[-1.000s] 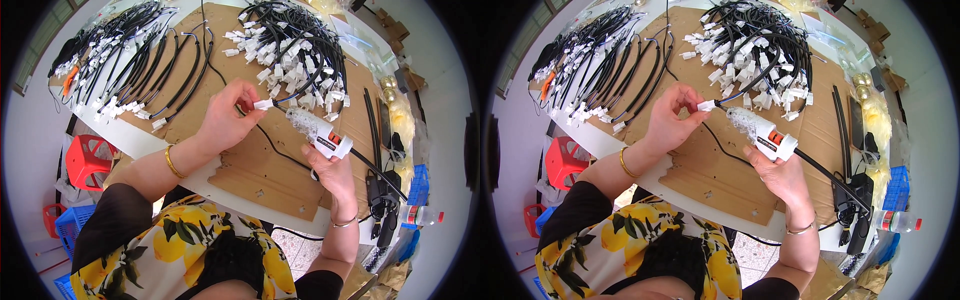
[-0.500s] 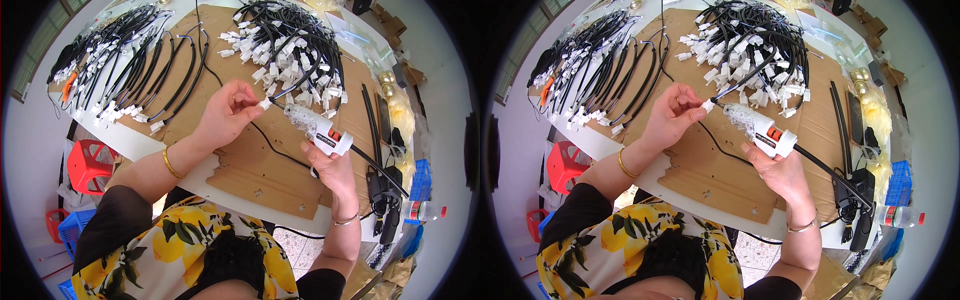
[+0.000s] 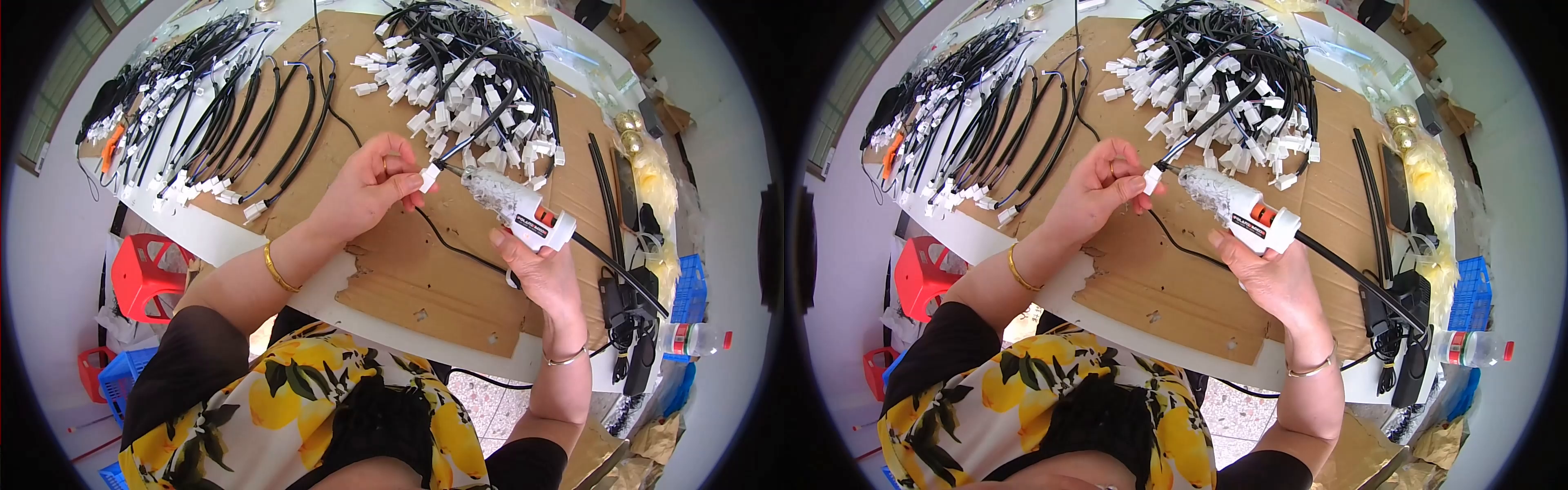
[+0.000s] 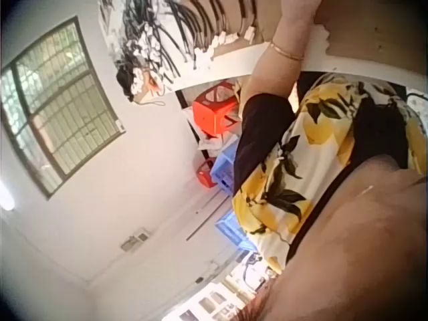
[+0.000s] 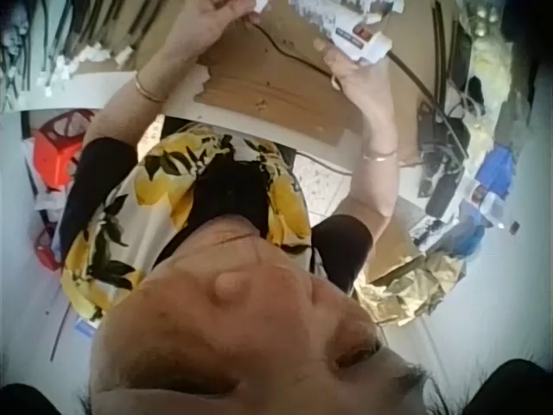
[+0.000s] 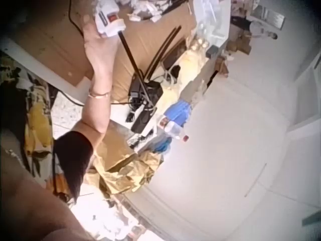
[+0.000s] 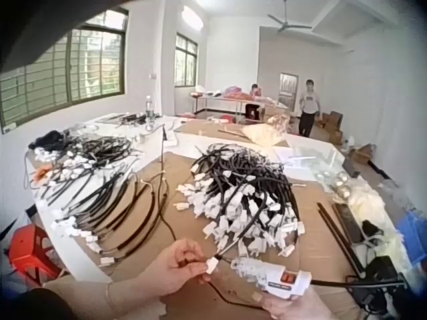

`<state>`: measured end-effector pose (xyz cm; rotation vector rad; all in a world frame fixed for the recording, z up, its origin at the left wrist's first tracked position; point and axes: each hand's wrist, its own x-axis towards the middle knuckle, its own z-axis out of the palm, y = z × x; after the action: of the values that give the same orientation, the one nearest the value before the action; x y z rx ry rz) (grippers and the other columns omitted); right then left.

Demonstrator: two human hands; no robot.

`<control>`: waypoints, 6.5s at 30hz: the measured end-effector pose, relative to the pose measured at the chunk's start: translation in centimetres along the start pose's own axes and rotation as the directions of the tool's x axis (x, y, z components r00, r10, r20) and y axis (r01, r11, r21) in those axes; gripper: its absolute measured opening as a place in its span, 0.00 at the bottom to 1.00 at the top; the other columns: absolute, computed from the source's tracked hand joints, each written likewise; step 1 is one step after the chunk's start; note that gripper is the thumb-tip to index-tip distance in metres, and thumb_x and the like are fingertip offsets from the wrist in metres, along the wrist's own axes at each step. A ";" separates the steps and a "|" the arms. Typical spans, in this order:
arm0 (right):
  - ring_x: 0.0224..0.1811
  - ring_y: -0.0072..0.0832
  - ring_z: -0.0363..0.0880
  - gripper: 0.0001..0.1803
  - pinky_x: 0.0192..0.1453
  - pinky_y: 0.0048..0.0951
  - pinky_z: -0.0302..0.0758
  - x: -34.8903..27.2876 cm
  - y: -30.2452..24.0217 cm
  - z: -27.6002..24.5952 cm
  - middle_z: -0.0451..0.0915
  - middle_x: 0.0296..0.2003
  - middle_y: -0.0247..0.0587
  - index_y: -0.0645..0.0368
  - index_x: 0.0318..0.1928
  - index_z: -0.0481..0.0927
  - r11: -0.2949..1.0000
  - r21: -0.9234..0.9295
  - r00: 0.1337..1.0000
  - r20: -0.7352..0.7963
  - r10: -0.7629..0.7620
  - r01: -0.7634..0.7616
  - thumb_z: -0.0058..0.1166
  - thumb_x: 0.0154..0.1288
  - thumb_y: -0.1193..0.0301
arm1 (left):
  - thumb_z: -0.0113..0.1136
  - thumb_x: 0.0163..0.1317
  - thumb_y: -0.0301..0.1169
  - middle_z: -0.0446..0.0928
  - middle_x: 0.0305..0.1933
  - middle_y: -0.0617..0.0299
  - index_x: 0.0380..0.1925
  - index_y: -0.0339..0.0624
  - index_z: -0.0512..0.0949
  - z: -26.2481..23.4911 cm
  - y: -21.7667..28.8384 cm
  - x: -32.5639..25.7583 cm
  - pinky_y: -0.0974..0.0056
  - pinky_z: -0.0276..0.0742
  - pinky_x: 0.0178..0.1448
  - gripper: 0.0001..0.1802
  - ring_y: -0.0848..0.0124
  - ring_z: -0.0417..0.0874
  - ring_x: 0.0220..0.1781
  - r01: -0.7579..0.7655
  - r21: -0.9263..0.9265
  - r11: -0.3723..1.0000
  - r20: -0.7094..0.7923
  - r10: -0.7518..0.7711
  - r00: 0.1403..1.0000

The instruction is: Assembling components by applying hot glue to small white connectors on black wire strands.

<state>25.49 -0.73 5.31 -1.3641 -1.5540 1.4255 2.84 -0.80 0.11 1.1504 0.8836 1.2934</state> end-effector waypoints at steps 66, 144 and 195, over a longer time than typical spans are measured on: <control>0.25 0.23 0.63 0.13 0.45 0.34 0.67 3.2 4.0 -5.0 0.63 0.20 0.30 0.54 0.25 0.65 0.725 0.609 0.913 0.000 -0.407 0.323 0.55 0.53 0.63 | 0.61 0.49 0.19 0.74 0.32 0.59 0.34 0.36 0.64 2.3 6.6 -0.4 0.71 0.74 0.36 0.16 0.73 0.77 0.33 -0.408 0.004 0.913 -0.395 0.377 0.838; 0.25 0.21 0.62 0.12 0.47 0.32 0.68 3.5 4.1 -3.4 0.63 0.23 0.33 0.56 0.26 0.64 0.810 0.564 0.914 0.224 -0.338 0.162 0.52 0.58 0.67 | 0.59 0.52 0.32 0.79 0.29 0.59 0.35 0.38 0.71 -32.1 6.9 -16.5 0.69 0.73 0.36 0.13 0.73 0.78 0.32 0.593 0.576 0.563 -0.789 0.573 0.223; 0.23 0.22 0.66 0.13 0.40 0.33 0.69 4.0 4.0 -3.5 0.68 0.23 0.34 0.57 0.26 0.68 0.817 0.550 0.966 0.070 -0.251 0.172 0.57 0.51 0.63 | 0.52 0.53 0.28 0.78 0.32 0.52 0.35 0.42 0.77 -15.2 5.3 12.5 0.61 0.74 0.41 0.10 0.59 0.79 0.36 -0.016 0.997 0.073 -0.019 0.454 0.891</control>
<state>28.73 3.66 1.49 -0.7411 -1.1985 1.6742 -11.70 13.17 2.99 2.2816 2.1232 1.0490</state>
